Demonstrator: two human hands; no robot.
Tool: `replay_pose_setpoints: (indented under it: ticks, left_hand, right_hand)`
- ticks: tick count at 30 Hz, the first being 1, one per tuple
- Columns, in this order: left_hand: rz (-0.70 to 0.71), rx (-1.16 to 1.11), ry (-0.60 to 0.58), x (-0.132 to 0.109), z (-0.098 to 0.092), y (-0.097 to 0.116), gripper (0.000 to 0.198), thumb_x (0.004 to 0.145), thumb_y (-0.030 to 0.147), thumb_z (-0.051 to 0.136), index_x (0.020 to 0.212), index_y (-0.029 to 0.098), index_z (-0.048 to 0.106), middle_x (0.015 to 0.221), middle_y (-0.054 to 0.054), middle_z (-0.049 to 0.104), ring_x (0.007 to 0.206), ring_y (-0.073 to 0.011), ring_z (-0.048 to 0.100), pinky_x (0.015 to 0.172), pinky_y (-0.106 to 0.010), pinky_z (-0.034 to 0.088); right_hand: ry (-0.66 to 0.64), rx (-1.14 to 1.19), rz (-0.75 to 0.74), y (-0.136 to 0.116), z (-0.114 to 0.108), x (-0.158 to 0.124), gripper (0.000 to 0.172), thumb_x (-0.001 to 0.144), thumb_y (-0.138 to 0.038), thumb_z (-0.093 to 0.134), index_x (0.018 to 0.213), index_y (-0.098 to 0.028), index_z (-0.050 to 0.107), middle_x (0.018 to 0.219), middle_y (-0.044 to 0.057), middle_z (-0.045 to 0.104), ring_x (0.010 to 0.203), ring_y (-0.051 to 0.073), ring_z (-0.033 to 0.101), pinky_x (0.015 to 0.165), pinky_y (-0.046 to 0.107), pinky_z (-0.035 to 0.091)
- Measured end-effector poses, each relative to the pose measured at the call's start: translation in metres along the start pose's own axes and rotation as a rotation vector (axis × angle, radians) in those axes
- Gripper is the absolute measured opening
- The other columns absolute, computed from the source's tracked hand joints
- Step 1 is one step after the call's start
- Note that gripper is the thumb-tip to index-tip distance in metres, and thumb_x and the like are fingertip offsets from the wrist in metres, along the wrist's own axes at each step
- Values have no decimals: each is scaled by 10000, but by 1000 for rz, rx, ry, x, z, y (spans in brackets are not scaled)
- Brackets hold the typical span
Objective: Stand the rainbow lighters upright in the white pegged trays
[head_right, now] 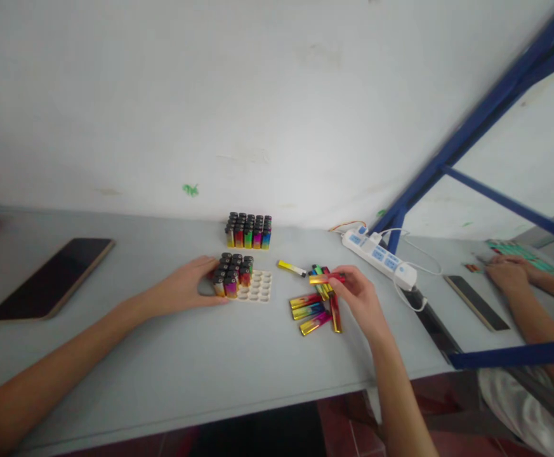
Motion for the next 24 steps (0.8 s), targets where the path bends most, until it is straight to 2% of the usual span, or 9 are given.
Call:
replay_pose_setpoints:
  ticks: [3,5,8,11,13,17,20,24]
  left_hand:
    - [8,-10,-3,1,-1,1,582,851,755,902,1097,252,738,1136,-91,794,1089,-369,758,1040,-509,635]
    - [8,-21,-7,1,-1,2,574,833,737,915,1065,245,731,1109,-92,786,1051,-366,750,1009,-513,633]
    - [-5,-28,-7,1,-2,2,547,805,682,940,1050,244,723,1084,-99,781,1010,-363,743,961,-509,629]
    - [-17,-24,-7,2,-2,2,523,796,653,952,1032,250,717,1061,-98,779,986,-362,741,930,-501,623]
    - [-20,-26,-8,2,-3,4,524,791,655,954,1021,249,715,1068,-102,783,998,-367,743,932,-499,621]
    - [-26,-33,-23,0,-4,7,509,818,639,937,1057,242,726,1089,-92,781,1013,-361,731,940,-488,616]
    - [-31,-39,-29,-2,-5,8,502,837,634,932,1073,242,726,1092,-84,778,1026,-356,727,955,-475,605]
    - [-44,-39,-34,-2,-4,7,539,820,685,943,1062,258,720,1099,-81,785,1037,-356,735,970,-462,604]
  right_hand:
    - [53,280,79,-11,34,19,614,815,-800,993,1093,-288,799,929,27,773,836,234,740,793,379,652]
    - [42,365,87,-24,60,32,669,775,-854,980,1057,-288,761,921,26,752,817,228,723,762,372,646]
    - [-117,378,74,-44,96,48,701,824,-918,894,1065,-297,677,863,1,724,707,195,653,684,341,593]
    - [-309,325,68,-55,123,56,720,880,-969,802,1091,-304,627,681,-94,524,537,137,403,525,266,379]
    - [-326,252,40,-55,135,58,738,886,-1008,753,1028,-298,614,647,-119,396,531,128,284,494,260,257]
    - [-175,40,-81,-45,147,53,751,966,-993,639,750,-289,491,647,-64,391,616,150,348,543,296,285]
    - [-141,-83,-110,-39,152,44,705,1011,-859,632,661,-292,399,634,-46,376,641,152,355,590,314,286]
    - [-196,-127,-115,-37,155,37,529,992,-640,611,654,-296,392,614,-49,363,616,151,347,598,323,270]
Point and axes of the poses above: each hand's wrist, its own x-axis towards the middle knuckle, its own z-axis out of the palm, y = z × x, the point moved 3 cm from there along x, towards the middle knuckle
